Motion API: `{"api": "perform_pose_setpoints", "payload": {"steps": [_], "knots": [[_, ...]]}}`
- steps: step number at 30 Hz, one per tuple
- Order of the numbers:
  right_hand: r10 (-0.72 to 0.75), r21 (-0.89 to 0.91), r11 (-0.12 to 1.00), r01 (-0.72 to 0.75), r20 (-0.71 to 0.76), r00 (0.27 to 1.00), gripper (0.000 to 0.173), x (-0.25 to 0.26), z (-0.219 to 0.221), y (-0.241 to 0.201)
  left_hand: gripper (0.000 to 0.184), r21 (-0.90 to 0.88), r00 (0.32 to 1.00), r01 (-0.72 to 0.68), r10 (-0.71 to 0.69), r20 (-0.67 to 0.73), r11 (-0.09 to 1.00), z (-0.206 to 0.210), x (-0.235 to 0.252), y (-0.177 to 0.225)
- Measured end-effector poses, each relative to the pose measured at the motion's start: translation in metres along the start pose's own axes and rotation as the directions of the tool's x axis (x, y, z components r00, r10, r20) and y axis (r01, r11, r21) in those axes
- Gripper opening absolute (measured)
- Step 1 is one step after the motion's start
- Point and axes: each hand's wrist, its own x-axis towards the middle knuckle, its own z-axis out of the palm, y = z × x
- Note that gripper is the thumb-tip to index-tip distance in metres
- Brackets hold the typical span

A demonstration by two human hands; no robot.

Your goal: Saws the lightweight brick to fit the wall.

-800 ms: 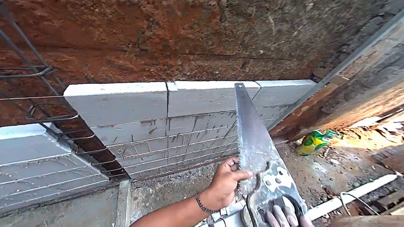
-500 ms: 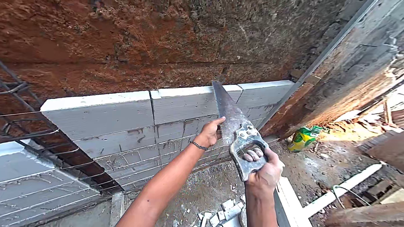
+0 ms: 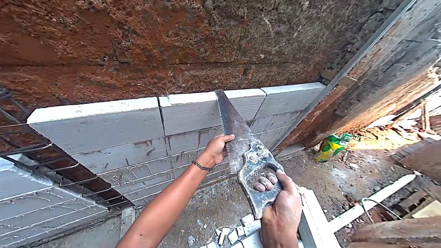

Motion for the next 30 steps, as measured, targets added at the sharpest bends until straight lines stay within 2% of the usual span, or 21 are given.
{"api": "perform_pose_setpoints", "payload": {"steps": [5,8,13,16,18,20,23,26,30], "knots": [[0.052,0.021,0.998,-0.052,-0.01,0.999,0.027,0.0,0.007,-0.004,0.028,-0.02,1.0,-0.022,0.022,-0.014,1.0,-0.002,0.0,0.0],[0.034,0.01,0.999,-0.034,0.007,0.999,0.026,-0.006,0.012,-0.012,0.028,-0.012,1.0,-0.006,0.006,-0.001,1.0,0.001,-0.009,0.006],[0.079,-0.004,0.997,-0.079,0.01,0.997,0.018,-0.004,0.033,-0.022,0.026,0.101,0.999,0.024,-0.028,0.041,0.995,-0.001,-0.007,0.031],[0.116,0.016,0.993,-0.117,0.052,0.992,0.021,-0.013,0.037,-0.033,0.033,0.035,1.0,0.004,-0.004,0.0,0.999,0.005,-0.002,0.039],[0.116,0.016,0.993,-0.117,0.049,0.992,0.02,-0.013,0.044,-0.028,0.031,-0.032,0.999,-0.023,0.022,-0.034,0.999,0.004,0.004,0.039],[0.12,0.013,0.993,-0.121,0.066,0.991,0.017,-0.021,0.04,-0.026,0.028,-0.043,1.0,-0.019,0.019,-0.006,0.999,0.001,0.0,0.041],[0.076,0.03,0.996,-0.079,0.102,0.992,0.019,-0.038,0.037,-0.024,0.025,0.012,0.999,0.027,-0.028,0.046,1.0,-0.002,-0.017,0.05],[0.028,0.016,0.999,-0.029,0.056,0.998,0.015,-0.041,0.053,-0.008,0.025,-0.017,0.998,0.049,-0.049,0.036,0.999,-0.013,-0.007,0.056],[0.035,0.001,0.999,-0.035,0.047,0.998,0.016,-0.052,0.055,-0.017,0.024,0.045,0.995,0.082,-0.084,0.047,0.996,-0.011,-0.021,0.066]]}}
